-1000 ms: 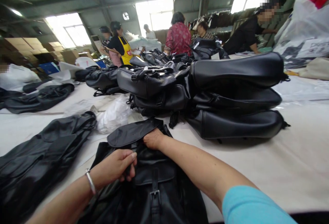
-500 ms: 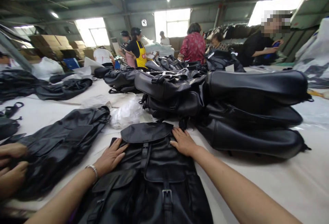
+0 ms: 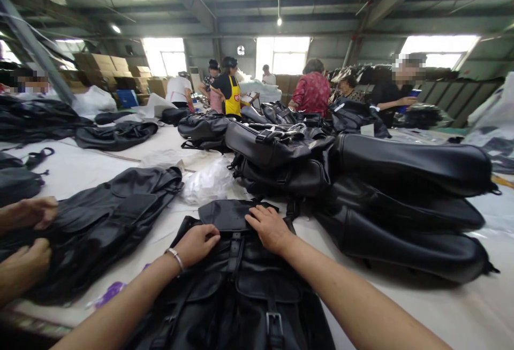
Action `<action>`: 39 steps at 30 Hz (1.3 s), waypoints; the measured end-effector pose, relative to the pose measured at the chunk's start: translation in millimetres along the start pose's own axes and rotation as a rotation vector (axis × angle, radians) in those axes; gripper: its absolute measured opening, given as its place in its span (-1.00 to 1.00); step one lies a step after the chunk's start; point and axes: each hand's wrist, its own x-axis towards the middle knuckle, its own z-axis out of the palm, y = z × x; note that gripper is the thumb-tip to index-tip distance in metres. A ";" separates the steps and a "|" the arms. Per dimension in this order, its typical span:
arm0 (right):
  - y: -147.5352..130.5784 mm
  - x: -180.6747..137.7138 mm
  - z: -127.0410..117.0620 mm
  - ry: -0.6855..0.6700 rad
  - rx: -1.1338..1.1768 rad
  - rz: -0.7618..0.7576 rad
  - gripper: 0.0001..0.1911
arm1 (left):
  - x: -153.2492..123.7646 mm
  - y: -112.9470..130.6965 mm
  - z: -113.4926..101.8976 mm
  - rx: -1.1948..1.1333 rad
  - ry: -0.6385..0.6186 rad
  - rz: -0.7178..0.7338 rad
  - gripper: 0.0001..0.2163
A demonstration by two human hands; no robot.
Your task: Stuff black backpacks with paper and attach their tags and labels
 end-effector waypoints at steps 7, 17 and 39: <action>14.5 16.8 -13.1 -0.057 0.070 0.038 -0.72 | -4.3 -4.3 0.7 -0.029 -0.097 0.060 -0.79; -30.2 -16.7 -6.1 -0.128 0.519 0.594 -0.74 | -1.9 12.5 1.2 -0.032 -0.197 0.129 -0.72; -24.5 5.7 -12.1 -0.309 0.840 0.781 -0.74 | -13.6 -2.0 -9.2 0.124 -0.135 0.048 -0.91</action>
